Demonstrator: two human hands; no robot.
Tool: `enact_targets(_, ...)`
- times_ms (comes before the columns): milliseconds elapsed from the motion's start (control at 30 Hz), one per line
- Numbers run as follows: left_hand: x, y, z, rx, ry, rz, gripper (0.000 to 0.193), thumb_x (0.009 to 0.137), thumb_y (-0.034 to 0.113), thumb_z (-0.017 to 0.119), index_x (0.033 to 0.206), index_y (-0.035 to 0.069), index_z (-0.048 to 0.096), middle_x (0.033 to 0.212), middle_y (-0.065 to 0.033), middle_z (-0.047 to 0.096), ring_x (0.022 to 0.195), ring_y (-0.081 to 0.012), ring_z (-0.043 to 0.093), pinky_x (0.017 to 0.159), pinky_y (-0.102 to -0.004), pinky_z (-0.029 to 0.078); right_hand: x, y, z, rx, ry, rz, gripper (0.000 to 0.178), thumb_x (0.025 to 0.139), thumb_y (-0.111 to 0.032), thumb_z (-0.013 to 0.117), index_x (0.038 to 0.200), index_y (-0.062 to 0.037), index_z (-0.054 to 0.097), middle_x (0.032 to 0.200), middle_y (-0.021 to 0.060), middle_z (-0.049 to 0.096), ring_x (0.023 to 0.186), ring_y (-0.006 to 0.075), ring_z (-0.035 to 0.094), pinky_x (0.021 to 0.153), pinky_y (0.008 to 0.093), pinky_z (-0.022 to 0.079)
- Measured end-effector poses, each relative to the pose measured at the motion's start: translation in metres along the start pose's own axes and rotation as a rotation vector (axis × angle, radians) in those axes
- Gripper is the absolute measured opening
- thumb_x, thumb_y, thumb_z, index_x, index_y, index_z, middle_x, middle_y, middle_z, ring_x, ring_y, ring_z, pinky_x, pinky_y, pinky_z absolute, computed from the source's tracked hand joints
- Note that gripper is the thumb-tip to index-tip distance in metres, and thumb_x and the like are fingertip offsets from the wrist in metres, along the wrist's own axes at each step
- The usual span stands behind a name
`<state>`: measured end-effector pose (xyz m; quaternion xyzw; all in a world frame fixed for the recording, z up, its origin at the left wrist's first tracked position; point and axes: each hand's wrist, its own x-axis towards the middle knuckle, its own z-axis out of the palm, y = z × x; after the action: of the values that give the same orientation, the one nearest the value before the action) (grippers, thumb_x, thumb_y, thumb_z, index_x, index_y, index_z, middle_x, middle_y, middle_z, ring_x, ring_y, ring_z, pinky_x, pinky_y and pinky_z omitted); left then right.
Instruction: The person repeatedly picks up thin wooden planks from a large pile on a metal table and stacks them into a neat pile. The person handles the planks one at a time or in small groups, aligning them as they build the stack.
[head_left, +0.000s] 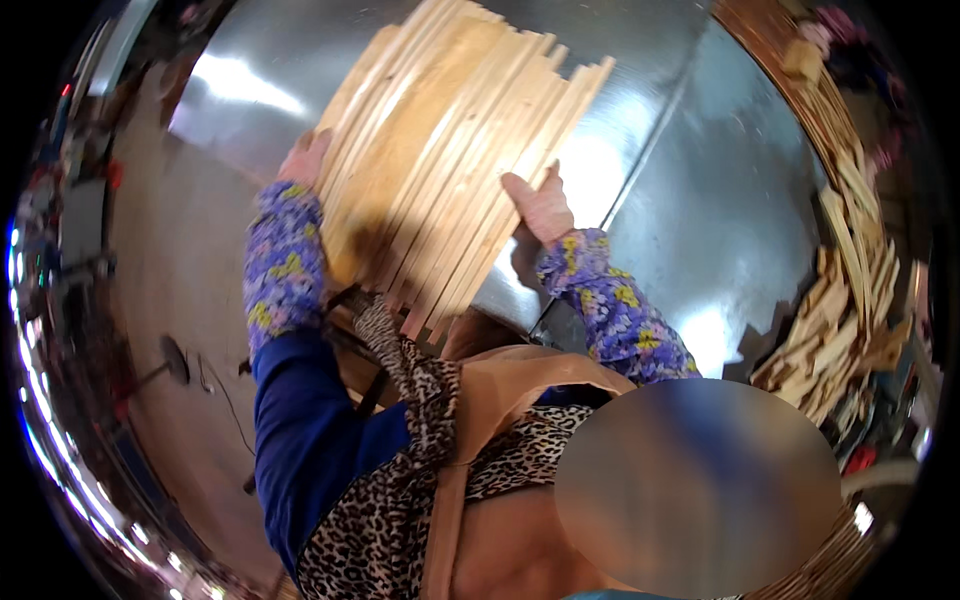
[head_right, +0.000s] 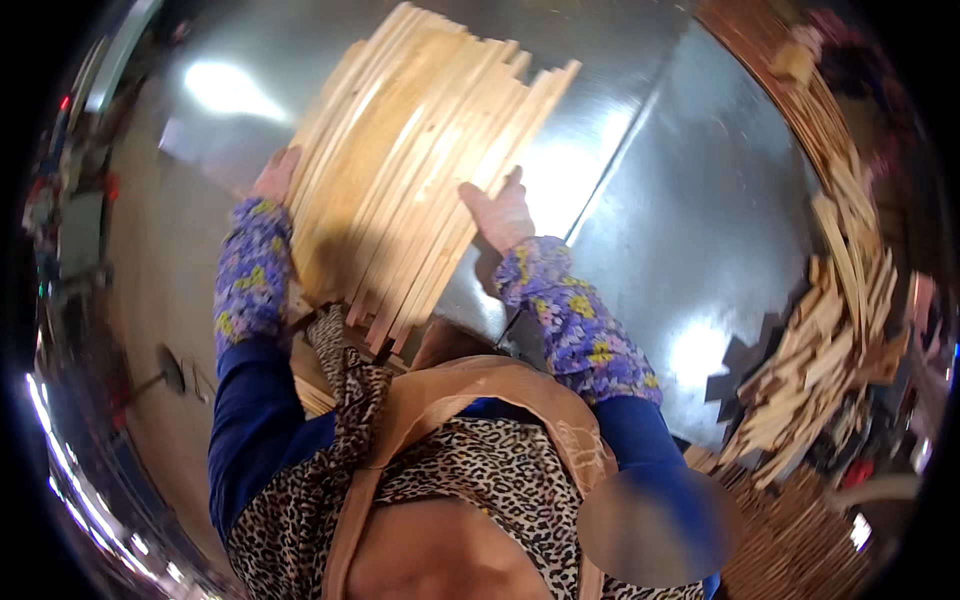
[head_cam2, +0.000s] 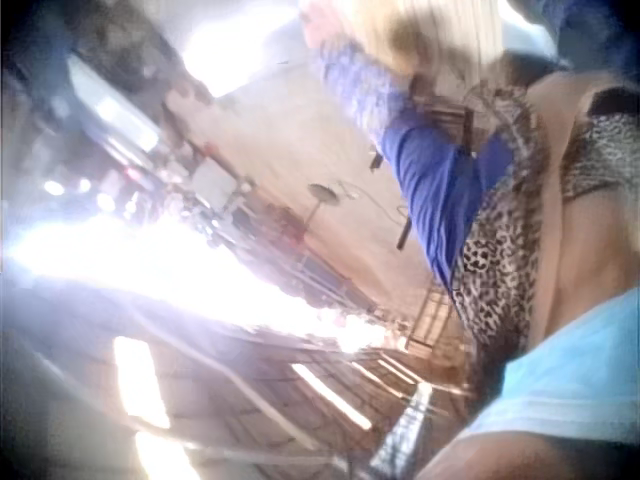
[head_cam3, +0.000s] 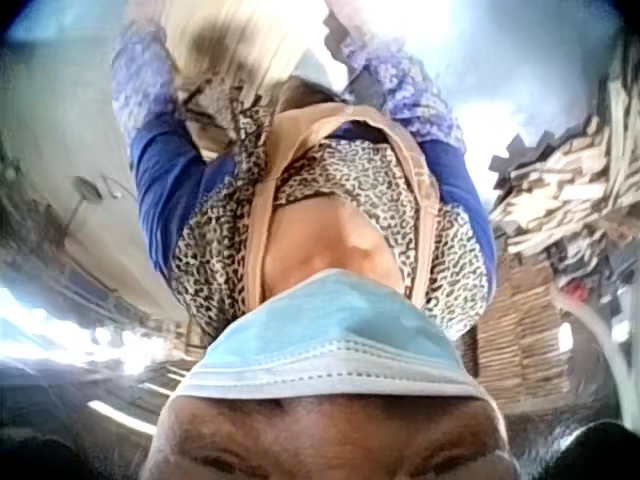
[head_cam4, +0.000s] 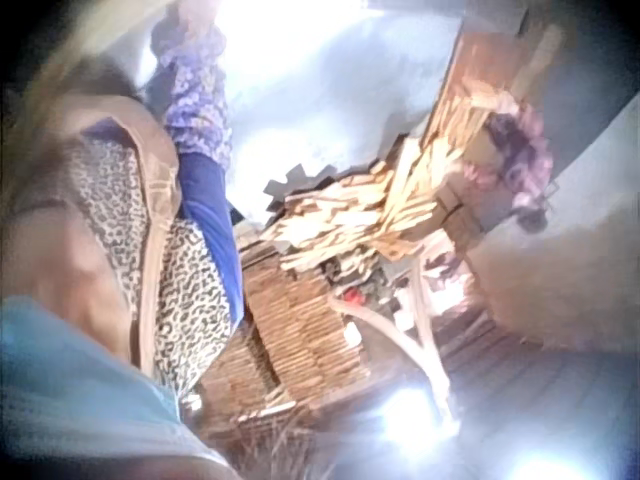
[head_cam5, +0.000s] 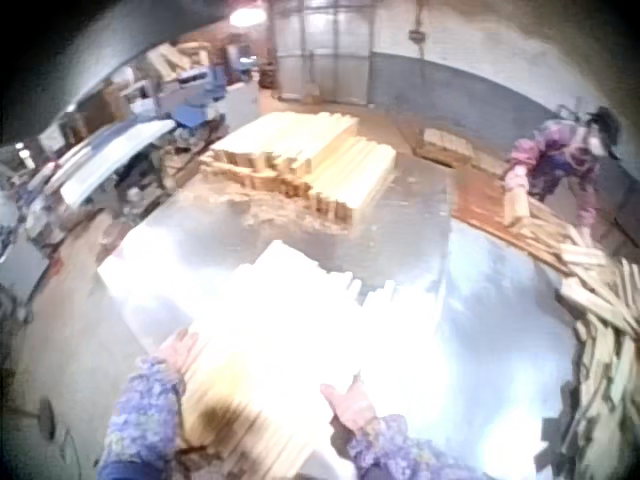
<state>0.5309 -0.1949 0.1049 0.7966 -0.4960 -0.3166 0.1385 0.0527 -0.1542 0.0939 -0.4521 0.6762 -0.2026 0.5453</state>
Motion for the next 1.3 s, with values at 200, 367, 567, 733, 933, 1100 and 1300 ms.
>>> enact_targets(200, -0.007, 0.03, 0.005, -0.059, 0.063, -0.036, 0.069, 0.111, 0.048, 0.054, 0.163, 0.004, 0.045, 0.162, -0.0227, 0.051, 0.151, -0.0383, 0.047, 0.128, -0.0468, 0.036, -0.032, 0.001, -0.017, -0.181, -0.142, -0.056, 0.085, 0.106, -0.067, 0.049, 0.166, -0.008, 0.037, 0.159, 0.0395, 0.045, 0.144, 0.053, 0.049, 0.127, 0.0536, 0.035)
enact_targets(367, -0.024, 0.172, 0.045, -0.125, 0.457, 0.257, 0.06, 0.113, 0.032, 0.055, 0.165, 0.005, 0.041, 0.172, -0.0175, 0.039, 0.157, -0.035, 0.039, 0.131, -0.0435, 0.033, -0.109, 0.024, -0.128, -0.082, -0.195, -0.067, 0.083, 0.101, -0.054, 0.057, 0.163, -0.0003, 0.043, 0.157, 0.0254, 0.057, 0.145, 0.0396, 0.055, 0.123, 0.0459, 0.042)
enact_targets(567, -0.175, 0.36, 0.239, -0.342, -0.093, 0.413, 0.064, 0.107, 0.024, 0.066, 0.163, 0.001, 0.043, 0.167, -0.0192, 0.044, 0.147, -0.0324, 0.049, 0.128, -0.0403, 0.035, -0.23, 0.206, -0.365, 0.218, 0.784, -0.09, 0.059, 0.104, -0.034, 0.07, 0.154, -0.007, 0.057, 0.143, 0.0178, 0.068, 0.131, 0.03, 0.066, 0.112, 0.0412, 0.052)
enact_targets(733, -0.357, 0.521, 0.455, -0.459, -0.843, 0.454, 0.062, 0.105, 0.033, 0.065, 0.153, -0.003, 0.048, 0.152, -0.0211, 0.056, 0.142, -0.0337, 0.052, 0.12, -0.0467, 0.043, -0.358, 0.403, -0.601, 0.0, 1.561, 0.204, 0.076, 0.098, -0.046, 0.071, 0.155, 0.0013, 0.054, 0.148, 0.0287, 0.061, 0.138, 0.0453, 0.057, 0.119, 0.0485, 0.044)
enact_targets(933, -0.538, 0.687, 0.679, -0.338, -1.299, 0.487, 0.082, 0.102, 0.029, 0.068, 0.169, 0.002, 0.028, 0.155, -0.0225, 0.053, 0.142, -0.0313, 0.054, 0.111, -0.0476, 0.053, -0.444, 0.519, -0.711, 0.308, 1.438, 0.802, 0.1, 0.098, -0.068, 0.062, 0.166, -0.0004, 0.035, 0.148, 0.0306, 0.061, 0.141, 0.0455, 0.056, 0.118, 0.0489, 0.044)
enact_targets(1100, -0.593, 0.72, 0.738, -0.557, -1.499, 0.207, 0.071, 0.101, 0.02, 0.071, 0.162, 0.003, 0.039, 0.141, -0.0171, 0.065, 0.123, -0.0292, 0.069, 0.098, -0.0443, 0.061, -0.405, 0.49, -0.723, 0.18, 1.227, 1.036, 0.103, 0.096, -0.074, 0.06, 0.17, -0.0084, 0.031, 0.165, 0.0254, 0.045, 0.147, 0.0502, 0.047, 0.123, 0.0571, 0.04)
enact_targets(1300, -0.598, 0.713, 0.735, -0.537, -1.328, 0.364, 0.068, 0.095, 0.014, 0.081, 0.154, -0.003, 0.05, 0.135, -0.0167, 0.072, 0.117, -0.0258, 0.071, 0.102, -0.0351, 0.057, -0.39, 0.435, -0.721, 0.257, 1.222, 1.038, 0.101, 0.093, -0.069, 0.065, 0.168, -0.0092, 0.034, 0.162, 0.0264, 0.047, 0.147, 0.0485, 0.048, 0.123, 0.0569, 0.04)
